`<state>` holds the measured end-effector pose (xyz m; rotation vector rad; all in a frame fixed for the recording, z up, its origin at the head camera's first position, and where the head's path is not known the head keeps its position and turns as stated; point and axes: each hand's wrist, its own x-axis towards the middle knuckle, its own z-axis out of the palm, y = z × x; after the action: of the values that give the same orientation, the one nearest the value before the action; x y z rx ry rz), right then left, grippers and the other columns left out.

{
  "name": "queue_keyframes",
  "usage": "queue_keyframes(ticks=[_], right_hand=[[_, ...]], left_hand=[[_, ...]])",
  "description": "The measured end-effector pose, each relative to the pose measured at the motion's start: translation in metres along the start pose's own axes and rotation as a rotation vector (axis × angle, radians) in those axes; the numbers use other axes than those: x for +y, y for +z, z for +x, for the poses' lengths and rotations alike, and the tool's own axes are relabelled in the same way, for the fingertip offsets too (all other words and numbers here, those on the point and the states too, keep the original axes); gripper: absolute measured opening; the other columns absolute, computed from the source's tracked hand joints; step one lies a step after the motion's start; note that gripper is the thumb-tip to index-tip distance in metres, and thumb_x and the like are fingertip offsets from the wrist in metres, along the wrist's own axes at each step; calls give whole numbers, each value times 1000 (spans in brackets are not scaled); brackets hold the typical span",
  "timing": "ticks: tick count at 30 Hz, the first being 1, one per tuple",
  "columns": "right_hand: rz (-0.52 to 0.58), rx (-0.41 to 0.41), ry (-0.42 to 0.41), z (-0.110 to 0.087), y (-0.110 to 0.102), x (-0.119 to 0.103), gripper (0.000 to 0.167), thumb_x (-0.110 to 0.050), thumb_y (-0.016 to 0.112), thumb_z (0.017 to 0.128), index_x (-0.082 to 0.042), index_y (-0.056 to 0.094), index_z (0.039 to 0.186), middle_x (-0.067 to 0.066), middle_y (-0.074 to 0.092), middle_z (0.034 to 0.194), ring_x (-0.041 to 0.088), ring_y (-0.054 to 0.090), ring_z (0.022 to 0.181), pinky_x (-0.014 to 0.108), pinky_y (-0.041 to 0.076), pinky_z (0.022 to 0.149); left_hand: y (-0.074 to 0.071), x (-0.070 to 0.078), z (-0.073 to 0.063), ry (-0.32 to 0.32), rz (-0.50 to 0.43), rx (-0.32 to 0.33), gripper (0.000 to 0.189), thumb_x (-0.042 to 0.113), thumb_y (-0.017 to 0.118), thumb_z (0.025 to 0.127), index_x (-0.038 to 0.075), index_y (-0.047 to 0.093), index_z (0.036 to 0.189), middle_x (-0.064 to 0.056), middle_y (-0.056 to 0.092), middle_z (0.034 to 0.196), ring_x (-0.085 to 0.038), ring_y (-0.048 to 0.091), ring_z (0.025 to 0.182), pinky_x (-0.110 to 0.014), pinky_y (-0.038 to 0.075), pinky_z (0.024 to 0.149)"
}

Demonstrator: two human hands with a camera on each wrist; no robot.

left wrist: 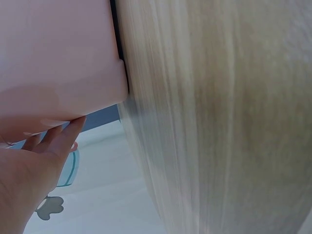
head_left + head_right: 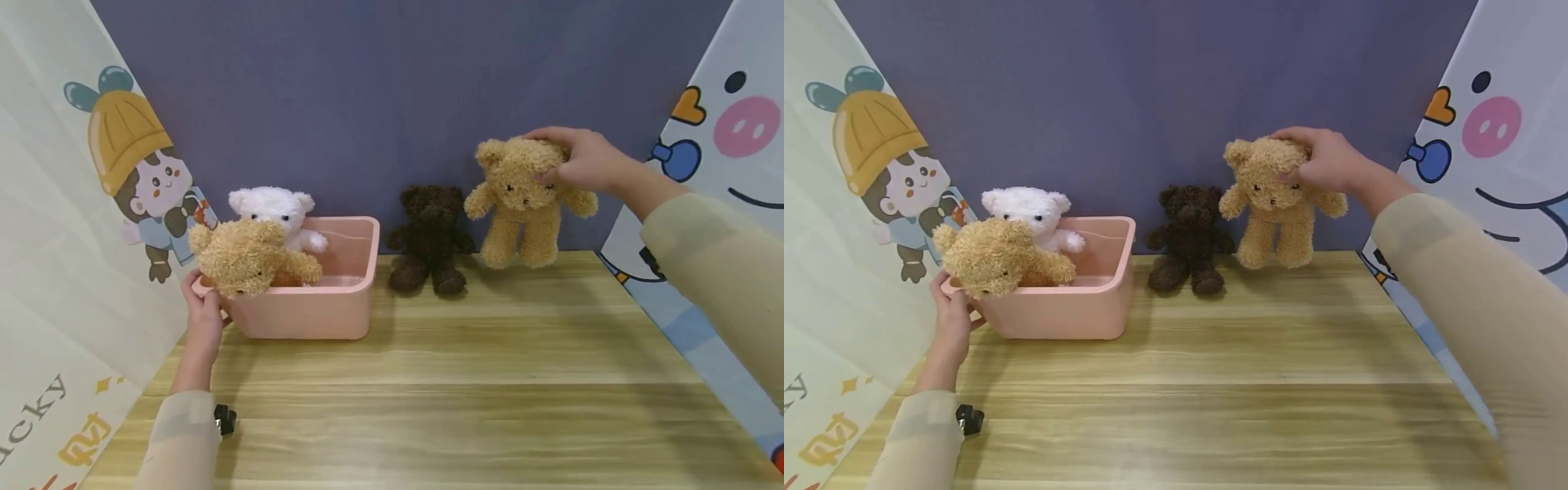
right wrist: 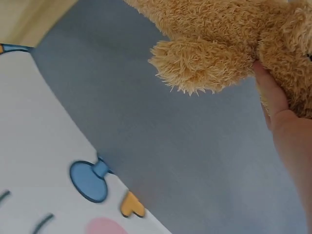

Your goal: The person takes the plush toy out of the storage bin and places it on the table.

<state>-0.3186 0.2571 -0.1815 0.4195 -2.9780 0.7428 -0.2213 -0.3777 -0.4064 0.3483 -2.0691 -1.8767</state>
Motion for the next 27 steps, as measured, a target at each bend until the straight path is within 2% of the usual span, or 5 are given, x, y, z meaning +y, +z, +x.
queue_keyframes(ticks=[6,14,17,20,27], right_hand=[[-30,-52,-6,-1,25,21,81,-26,71,101,-26,27,170,33,30,167,54,48,136,68,50,96],[-21,-76,-33,0,58,38,79,-22,71,102,-26,29,169,26,23,174,22,39,56,44,44,64],[25,-59,-7,-3,68,47,81,-24,70,103,-29,24,170,23,16,177,42,65,101,63,52,88],[83,-23,18,-6,77,58,84,-26,70,103,-30,21,171,19,11,179,56,31,152,79,33,112],[228,40,68,-11,96,80,91,-37,70,103,-28,12,172,14,-1,180,53,5,163,82,18,119]], left_hand=[[-3,0,-1,5,14,2,59,21,28,105,38,9,159,-1,27,159,-7,47,117,-19,55,74],[-4,0,-6,-18,-15,12,59,20,29,105,38,10,158,6,30,151,-7,49,110,-21,56,74],[-2,1,-8,-8,-5,8,58,21,29,106,37,9,158,4,30,155,-6,50,111,-21,56,74],[0,1,-9,4,1,6,58,22,28,106,37,9,159,-1,28,159,-6,51,111,-20,57,74],[1,2,-11,18,24,11,58,22,27,107,37,9,160,-3,26,162,-7,50,111,-21,55,74]])
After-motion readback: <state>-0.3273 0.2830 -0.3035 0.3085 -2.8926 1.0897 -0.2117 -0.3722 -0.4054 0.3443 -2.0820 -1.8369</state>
